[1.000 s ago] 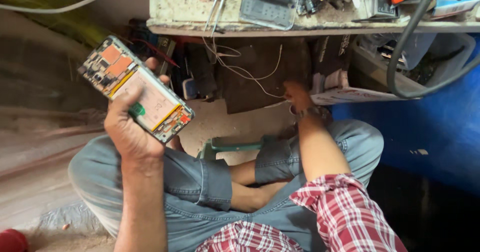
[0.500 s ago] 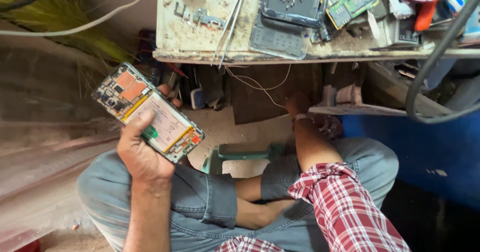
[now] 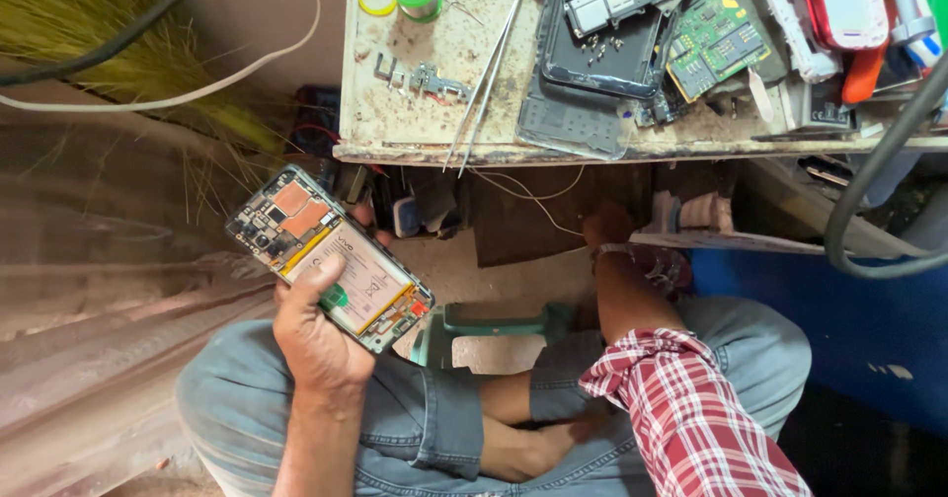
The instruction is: The person sits on the floor and works on a disassembled smartphone. They connect a charging cable to the phone's internal port, then use a screwdriver to tighten screws on the internal frame. The person repeatedly connects and disconnects the cable while adjusting the phone's position.
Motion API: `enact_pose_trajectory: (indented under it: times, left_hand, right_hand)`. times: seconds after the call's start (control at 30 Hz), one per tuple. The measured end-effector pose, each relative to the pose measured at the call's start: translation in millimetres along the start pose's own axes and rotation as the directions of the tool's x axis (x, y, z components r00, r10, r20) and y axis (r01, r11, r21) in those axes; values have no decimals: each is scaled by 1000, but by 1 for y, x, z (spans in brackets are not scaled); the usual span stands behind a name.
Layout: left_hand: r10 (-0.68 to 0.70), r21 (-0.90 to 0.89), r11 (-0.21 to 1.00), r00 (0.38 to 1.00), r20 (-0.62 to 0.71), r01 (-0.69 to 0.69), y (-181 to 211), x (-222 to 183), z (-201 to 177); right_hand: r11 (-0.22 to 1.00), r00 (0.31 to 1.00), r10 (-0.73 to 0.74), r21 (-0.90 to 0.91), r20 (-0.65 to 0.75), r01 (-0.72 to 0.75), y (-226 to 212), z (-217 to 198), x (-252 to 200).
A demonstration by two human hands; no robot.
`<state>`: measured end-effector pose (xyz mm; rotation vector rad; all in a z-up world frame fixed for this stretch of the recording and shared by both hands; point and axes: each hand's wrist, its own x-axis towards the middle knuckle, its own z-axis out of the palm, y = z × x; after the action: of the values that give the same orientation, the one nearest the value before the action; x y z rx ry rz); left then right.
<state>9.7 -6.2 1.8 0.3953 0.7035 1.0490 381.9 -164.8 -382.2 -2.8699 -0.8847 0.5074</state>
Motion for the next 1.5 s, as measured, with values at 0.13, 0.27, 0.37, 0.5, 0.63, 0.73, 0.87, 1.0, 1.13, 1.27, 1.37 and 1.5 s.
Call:
enact_pose_trajectory:
  times: [0.13,0.27,0.37,0.5,0.63,0.73,0.87,1.0,1.13,1.27,1.37,1.5]
  left_hand:
    - [-8,3,1000,1000,8,8,-2,0,1]
    - [-21,18,1000,1000,-8,21,-2,-1,2]
    - [-13,26,1000,1000,-13,14,-2,-1,3]
    - [-16,7,1000,1000,-6,16,-1,-1,4]
    - [-18,15,1000,1000,-24,18,-2,-1,4]
    - [-18,13,1000,1000,-5,18,-1,-1,4]
    - [-32,12,999,999,24,32,-1,-2,5]
    - [-47,22,999,997,58,46,-2,-3,6]
    - [-46,36,998,995,92,43,-2,-4,6]
    - [-27,35,999,991,134,22,-1,-6,7]
    - [-20,46,999,990,140,14,0,-11,10]
    - [-21,70,997,990,136,11,1,-15,10]
  right_hand:
    - [999,996,51,-10,71,-50,4,-1,2]
    - [998,997,60,-15,40,-59,5,0,4]
    - [998,996,60,-15,60,-59,4,-1,3]
    - [1000,1000,11,3,-23,-11,-2,-3,1]
    - [1000,1000,-12,-15,-12,12,-4,-6,7]
    - [991,999,-19,135,28,15,-5,-9,16]
    - [872,994,2,487,108,-54,-2,-28,27]
    - [528,968,-38,828,247,-190,-13,-69,35]
    - [354,934,-176,906,309,-233,-33,-126,26]
    - [372,934,-182,900,309,-225,-39,-146,-7]
    - [409,947,-57,873,315,-266,-32,-133,-22]
    - [613,974,105,758,203,-224,-23,-88,-23]
